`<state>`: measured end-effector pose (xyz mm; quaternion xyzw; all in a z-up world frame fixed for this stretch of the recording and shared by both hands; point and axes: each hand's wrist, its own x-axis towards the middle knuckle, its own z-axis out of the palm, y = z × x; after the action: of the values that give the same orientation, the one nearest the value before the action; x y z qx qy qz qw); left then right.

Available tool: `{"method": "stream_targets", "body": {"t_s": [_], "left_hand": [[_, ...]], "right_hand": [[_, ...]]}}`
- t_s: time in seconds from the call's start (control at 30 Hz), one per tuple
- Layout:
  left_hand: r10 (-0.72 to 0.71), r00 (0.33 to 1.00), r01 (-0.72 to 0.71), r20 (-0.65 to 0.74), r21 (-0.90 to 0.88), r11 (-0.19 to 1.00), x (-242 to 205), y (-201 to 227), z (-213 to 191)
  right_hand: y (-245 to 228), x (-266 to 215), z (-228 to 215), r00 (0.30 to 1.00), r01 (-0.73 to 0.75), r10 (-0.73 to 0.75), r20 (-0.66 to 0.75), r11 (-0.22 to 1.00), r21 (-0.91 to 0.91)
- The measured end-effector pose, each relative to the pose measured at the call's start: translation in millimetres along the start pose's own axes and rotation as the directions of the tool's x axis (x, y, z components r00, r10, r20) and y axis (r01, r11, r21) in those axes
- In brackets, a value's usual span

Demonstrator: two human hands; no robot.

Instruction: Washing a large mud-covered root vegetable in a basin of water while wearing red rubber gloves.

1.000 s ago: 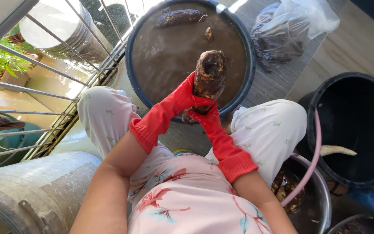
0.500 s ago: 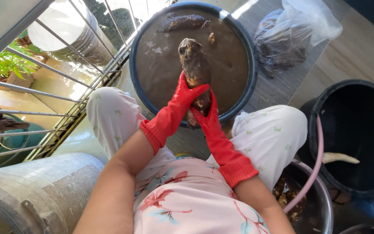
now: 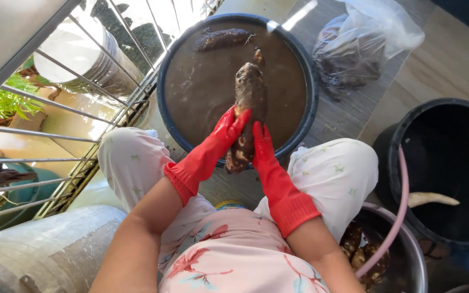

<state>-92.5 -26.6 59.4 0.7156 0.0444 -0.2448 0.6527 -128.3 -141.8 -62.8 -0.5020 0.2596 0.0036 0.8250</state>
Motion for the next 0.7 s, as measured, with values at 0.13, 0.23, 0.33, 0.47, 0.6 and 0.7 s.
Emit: {"method": "stream_targets", "body": {"t_s": [0.13,0.23,0.33,0.47,0.6,0.7], "left_hand": [[0.113,0.988,-0.146,0.105,0.402,0.904,40,-98,-2],[0.09,0.991,-0.13,0.104,0.491,0.862,24,-95,6],[-0.05,0.995,-0.007,0.092,0.536,0.844,23,-98,6],[-0.16,0.986,0.09,0.055,0.631,0.77,47,-103,3],[-0.221,0.975,0.218,-0.006,0.197,0.956,80,-154,0],[-0.251,0.968,0.243,0.002,-0.271,0.931,101,-173,-15]], "right_hand": [[-71,-34,46,0.997,-0.067,0.066,-0.048,0.998,-0.009],[-62,-13,46,0.885,-0.269,0.257,-0.388,0.963,0.025],[-16,48,19,0.857,-0.247,0.263,-0.443,0.964,0.094],[38,88,-22,0.908,-0.218,0.144,-0.394,0.964,-0.15],[107,129,-91,0.958,-0.153,0.017,-0.287,0.876,-0.457],[103,141,-66,0.98,-0.125,0.003,-0.201,0.794,-0.595]]}}
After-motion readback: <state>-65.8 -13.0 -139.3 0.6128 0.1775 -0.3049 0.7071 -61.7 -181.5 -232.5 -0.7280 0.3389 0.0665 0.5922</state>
